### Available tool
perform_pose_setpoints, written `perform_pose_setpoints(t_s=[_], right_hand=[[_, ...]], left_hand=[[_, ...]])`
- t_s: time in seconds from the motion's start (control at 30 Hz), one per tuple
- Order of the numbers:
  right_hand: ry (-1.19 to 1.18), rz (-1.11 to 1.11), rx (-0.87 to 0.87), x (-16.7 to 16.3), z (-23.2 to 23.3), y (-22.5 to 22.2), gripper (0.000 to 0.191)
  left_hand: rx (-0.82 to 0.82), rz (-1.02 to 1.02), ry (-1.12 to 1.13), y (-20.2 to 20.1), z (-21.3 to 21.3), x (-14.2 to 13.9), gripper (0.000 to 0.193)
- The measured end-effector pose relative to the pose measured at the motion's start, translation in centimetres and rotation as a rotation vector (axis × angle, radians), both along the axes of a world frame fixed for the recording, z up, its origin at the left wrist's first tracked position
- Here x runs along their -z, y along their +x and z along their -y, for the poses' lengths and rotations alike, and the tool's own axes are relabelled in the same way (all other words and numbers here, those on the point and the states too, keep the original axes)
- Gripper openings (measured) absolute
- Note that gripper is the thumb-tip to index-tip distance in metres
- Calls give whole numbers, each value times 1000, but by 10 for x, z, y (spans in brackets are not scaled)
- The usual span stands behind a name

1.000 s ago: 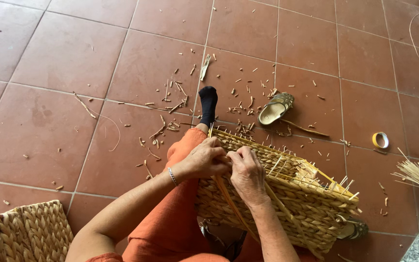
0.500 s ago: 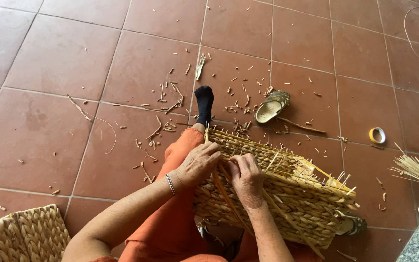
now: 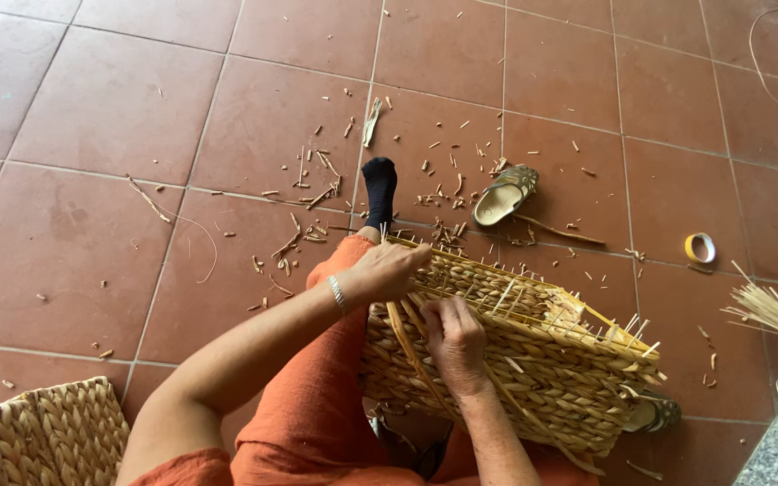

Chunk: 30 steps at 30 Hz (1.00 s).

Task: The person sits on the floor with a woven basket on their lap and weaves thin cane strips around the basket's rim, threading and tightening the strips over the protruding stakes and rotating the basket to work around the edge.

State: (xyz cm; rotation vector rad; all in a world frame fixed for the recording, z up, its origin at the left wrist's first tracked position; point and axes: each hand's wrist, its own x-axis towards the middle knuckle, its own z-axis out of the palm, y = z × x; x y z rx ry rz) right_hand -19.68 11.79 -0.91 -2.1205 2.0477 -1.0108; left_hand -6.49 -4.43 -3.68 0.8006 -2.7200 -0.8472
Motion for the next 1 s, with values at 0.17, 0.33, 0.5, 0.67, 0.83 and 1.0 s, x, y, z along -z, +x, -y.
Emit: perform_pose_setpoints(t_s=[0.17, 0.33, 0.5, 0.67, 0.83, 1.0], right_hand=[[-185, -203, 57, -9, -8, 5, 20], [10, -257, -54, -11, -22, 25, 43], [14, -161, -90, -2, -14, 5, 23], [124, 3, 20, -2, 8, -37, 22], [151, 51, 85, 1, 13, -38, 25], [133, 22, 74, -7, 8, -40, 17]], left_hand=[[124, 273, -3, -27, 27, -13, 14], [238, 497, 32, -42, 36, -27, 34], [233, 422, 80, -38, 37, -21, 27], [170, 157, 88, -25, 33, -7, 10], [80, 78, -22, -12, 13, 1, 6], [-49, -244, 40, 1, -18, 7, 7]])
